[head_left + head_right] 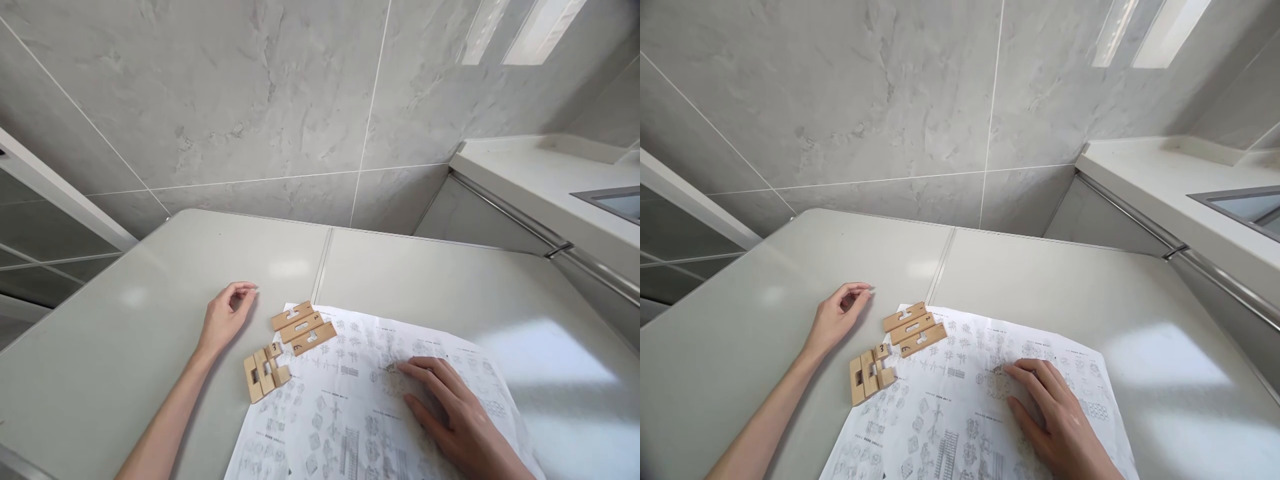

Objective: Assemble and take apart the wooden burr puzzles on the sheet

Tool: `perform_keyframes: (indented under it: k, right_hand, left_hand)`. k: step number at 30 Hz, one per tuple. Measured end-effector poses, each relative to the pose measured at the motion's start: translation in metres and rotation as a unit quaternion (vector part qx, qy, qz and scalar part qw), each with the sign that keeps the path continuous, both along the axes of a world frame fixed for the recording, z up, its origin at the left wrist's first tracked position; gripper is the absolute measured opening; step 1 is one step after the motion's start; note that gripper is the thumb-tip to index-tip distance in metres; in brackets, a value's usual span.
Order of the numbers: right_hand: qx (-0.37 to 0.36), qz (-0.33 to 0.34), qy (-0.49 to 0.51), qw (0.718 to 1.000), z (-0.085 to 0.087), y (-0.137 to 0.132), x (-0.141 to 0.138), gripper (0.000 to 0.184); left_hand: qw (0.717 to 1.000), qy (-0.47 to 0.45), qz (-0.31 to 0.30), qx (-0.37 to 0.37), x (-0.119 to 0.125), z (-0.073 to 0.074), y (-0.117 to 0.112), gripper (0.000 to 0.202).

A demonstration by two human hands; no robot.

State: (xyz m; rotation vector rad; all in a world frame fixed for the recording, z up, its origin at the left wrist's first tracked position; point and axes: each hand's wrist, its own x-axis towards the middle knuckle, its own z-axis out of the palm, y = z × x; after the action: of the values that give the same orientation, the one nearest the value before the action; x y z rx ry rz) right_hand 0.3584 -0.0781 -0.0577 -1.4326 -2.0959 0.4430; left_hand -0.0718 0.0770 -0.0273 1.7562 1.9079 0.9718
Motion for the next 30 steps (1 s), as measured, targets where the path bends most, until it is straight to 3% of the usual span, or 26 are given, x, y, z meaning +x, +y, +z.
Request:
perform_keyframes:
  k: [30]
  right_hand:
    - [-0.009, 0.004, 0.007, 1.0, 0.0001, 0.0013, -0.0017, 0.029]
  left_hand:
    - [1.0, 0.016, -0.005, 0.008, -0.0004, 0.0044, -0.0016, 0.031]
